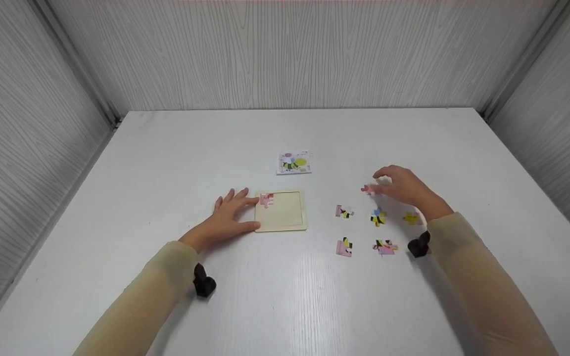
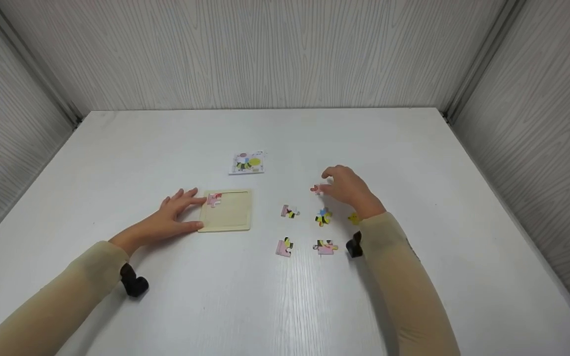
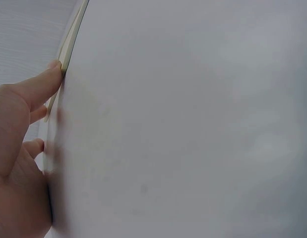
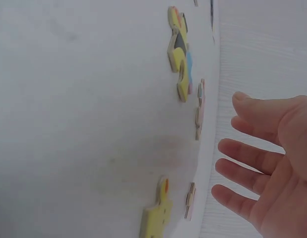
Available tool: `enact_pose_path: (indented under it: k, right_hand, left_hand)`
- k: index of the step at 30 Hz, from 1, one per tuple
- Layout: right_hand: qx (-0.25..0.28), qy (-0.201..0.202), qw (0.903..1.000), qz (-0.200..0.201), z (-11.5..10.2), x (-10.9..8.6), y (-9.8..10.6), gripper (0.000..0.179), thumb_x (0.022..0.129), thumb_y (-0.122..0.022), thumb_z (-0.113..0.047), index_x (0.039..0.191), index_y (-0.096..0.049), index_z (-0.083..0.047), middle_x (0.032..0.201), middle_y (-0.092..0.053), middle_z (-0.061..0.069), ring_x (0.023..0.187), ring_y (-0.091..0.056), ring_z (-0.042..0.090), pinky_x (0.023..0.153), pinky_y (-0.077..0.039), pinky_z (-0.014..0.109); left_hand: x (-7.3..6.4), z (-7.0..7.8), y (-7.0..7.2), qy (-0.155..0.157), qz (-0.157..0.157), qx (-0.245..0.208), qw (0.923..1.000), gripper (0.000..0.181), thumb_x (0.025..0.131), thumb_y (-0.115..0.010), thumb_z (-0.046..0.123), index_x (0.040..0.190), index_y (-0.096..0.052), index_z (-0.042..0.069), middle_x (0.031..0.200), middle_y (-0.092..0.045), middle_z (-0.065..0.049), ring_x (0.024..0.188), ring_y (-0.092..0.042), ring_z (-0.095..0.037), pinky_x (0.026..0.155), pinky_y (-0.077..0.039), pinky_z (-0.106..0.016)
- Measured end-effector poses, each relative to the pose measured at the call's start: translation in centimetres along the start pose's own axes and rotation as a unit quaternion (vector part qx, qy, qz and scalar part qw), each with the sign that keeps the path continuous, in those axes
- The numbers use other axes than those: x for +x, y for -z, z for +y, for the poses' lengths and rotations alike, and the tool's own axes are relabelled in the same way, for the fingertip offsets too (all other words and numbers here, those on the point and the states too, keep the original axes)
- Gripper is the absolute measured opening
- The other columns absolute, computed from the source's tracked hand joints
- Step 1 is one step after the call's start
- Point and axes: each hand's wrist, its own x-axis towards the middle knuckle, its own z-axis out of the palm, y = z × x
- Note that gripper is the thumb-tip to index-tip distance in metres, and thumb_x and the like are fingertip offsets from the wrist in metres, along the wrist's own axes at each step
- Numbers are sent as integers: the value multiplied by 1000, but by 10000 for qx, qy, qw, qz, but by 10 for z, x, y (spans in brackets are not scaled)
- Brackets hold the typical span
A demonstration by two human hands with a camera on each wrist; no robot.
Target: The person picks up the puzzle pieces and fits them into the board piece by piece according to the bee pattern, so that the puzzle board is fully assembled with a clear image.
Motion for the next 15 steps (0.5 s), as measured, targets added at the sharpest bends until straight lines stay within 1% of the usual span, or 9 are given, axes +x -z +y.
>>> enact_pose_path:
  k: [6,10,15]
  right_hand:
    - [-290,-7,9994,-177,5,2,-2,40,92,-58,-20,126,-53,0,134,-45,22,127,-35,39,103,-27,54]
    - [-380,73,9990,-223,9,5,-4,41,91,-60,-18,126,-52,1,134,-44,22,128,-34,39,104,-25,53]
    - [-549,178,9980,-261,10,6,-6,37,90,-60,-15,124,-55,0,131,-47,21,125,-37,38,104,-27,53]
  left_hand:
    - [0,0,0,-4,-9,9,10000,68,85,-61,47,142,-40,17,154,-13,-10,140,5,-31,108,10,-51]
    - [0,1,0,3,2,8,10000,66,85,-62,45,141,-41,17,154,-14,-11,140,5,-32,107,10,-52]
    - [0,1,0,-16,16,-47,10000,65,85,-63,44,141,-41,16,154,-14,-12,140,4,-33,107,10,-52]
